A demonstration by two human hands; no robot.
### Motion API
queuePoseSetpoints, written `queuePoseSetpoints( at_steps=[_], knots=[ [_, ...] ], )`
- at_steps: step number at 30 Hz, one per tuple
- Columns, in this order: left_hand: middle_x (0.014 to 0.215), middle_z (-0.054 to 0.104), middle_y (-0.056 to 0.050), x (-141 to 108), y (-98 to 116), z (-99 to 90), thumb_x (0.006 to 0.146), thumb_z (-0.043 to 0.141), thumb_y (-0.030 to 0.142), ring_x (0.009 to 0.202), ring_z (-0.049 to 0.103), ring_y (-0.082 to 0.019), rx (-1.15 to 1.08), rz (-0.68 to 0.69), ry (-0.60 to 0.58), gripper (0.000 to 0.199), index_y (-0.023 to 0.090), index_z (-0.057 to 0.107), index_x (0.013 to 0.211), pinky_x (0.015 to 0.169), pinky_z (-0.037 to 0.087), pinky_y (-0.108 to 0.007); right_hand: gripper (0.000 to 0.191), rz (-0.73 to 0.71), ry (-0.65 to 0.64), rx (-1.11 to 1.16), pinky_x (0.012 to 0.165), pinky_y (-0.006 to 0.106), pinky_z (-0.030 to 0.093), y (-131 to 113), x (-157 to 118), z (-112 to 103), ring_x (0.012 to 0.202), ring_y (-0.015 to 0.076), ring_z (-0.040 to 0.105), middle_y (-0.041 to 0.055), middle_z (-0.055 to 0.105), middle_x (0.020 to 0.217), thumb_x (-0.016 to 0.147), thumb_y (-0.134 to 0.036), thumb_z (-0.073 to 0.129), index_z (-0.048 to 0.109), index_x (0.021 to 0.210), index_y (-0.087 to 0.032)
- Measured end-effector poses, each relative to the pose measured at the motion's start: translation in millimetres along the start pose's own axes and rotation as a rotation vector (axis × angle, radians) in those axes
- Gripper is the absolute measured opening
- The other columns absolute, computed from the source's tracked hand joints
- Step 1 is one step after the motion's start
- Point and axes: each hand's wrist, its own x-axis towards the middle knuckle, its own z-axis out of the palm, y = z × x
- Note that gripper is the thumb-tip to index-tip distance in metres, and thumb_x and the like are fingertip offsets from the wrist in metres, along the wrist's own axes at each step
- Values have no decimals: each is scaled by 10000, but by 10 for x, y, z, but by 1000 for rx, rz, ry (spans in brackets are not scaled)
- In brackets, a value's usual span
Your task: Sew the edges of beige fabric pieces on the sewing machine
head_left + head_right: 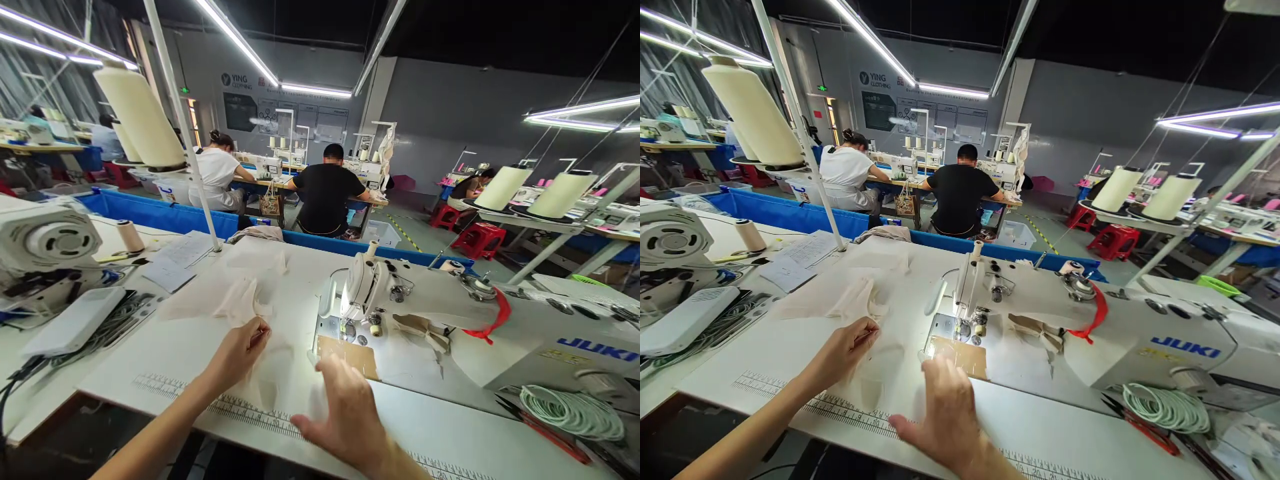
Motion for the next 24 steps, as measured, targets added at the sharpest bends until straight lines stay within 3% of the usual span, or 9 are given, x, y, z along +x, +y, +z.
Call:
queuePoseSetpoints(
  at_steps=[4,5,7,10,12,14,20,22,24],
  knots=[
    [668,483,-1,-83,34,-44,869,362,610,627,402,-142,-58,-7,-16,446,180,480,860,606,301,-282,112,-250,116,-116,614,299,243,-102,-11,129,670,168,387,28,506,735,733,-144,618,510,725,-170],
    [676,508,-7,-103,25,-71,867,369,618,635,419,-144,-69,-11,-15,457,177,491,869,611,306,-281,110,-253,121,-103,608,301,234,-81,8,112,657,166,378,37,502,711,782,-93,514,501,699,-164],
    [707,556,-20,-141,-31,-142,865,390,634,666,478,-153,-97,-35,-16,480,171,513,894,640,333,-282,208,-97,-10,84,602,280,261,14,65,4,644,137,412,39,534,712,877,-128,395,532,721,-145],
    [737,559,-28,-181,-172,-258,843,426,688,714,515,-167,-137,-77,-22,540,164,537,913,687,362,-291,371,397,-393,584,644,243,393,217,184,-253,679,113,519,55,586,769,907,-443,421,567,812,-116],
    [743,535,-25,-184,-249,-305,829,431,713,705,477,-160,-129,-89,-34,568,163,547,911,668,348,-288,420,584,-418,779,635,247,431,339,275,-380,651,107,522,70,584,789,839,-515,462,528,801,-102],
    [762,544,-27,-161,-282,-307,837,429,681,725,475,-159,-81,-89,-56,532,167,551,899,675,351,-286,337,686,-447,782,602,235,405,422,357,-421,607,89,495,56,582,775,854,-433,448,504,800,-105],
    [979,642,-27,-61,-330,-150,923,341,422,864,571,-189,367,38,-38,331,195,582,909,759,399,-340,208,579,-443,-43,667,300,283,474,352,-269,686,127,410,54,586,780,953,-207,364,514,828,-135],
    [1034,645,-30,-76,-397,-144,935,389,383,927,591,-195,410,212,74,289,204,612,973,763,431,-341,222,478,-312,-80,675,321,296,479,263,-237,734,156,471,75,614,880,968,-209,341,556,948,-153],
    [1059,645,-27,-100,-468,-198,944,461,344,982,590,-192,459,409,234,233,219,615,1067,792,459,-336,220,210,-102,-97,698,318,353,483,171,-237,811,164,514,62,605,927,968,-183,353,573,986,-171]
  ],
)
